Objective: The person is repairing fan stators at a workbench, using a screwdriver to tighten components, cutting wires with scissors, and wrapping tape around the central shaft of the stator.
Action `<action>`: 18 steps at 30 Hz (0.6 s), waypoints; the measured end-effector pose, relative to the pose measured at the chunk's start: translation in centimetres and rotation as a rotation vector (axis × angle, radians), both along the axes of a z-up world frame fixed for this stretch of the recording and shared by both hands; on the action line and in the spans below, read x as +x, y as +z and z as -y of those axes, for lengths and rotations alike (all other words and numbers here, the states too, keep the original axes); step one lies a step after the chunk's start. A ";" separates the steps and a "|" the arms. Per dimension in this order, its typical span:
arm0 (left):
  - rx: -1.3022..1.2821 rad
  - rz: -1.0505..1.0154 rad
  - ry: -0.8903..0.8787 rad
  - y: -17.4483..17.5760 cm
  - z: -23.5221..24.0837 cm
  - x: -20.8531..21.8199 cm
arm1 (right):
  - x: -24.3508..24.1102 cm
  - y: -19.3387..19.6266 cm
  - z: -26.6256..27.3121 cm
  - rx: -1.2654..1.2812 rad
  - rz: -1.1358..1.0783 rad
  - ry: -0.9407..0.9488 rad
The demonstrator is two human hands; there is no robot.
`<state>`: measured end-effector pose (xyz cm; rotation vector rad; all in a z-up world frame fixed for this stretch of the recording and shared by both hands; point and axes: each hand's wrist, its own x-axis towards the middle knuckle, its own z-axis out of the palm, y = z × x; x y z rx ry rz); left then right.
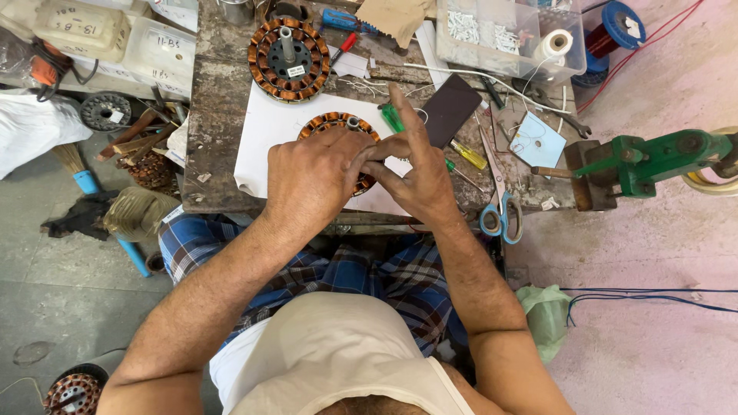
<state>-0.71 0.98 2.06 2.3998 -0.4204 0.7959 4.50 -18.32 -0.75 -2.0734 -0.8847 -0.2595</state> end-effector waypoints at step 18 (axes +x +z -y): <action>-0.053 0.129 -0.057 -1.9 -0.2 0.5 | 1.1 -0.6 -0.1 -0.057 -0.063 0.039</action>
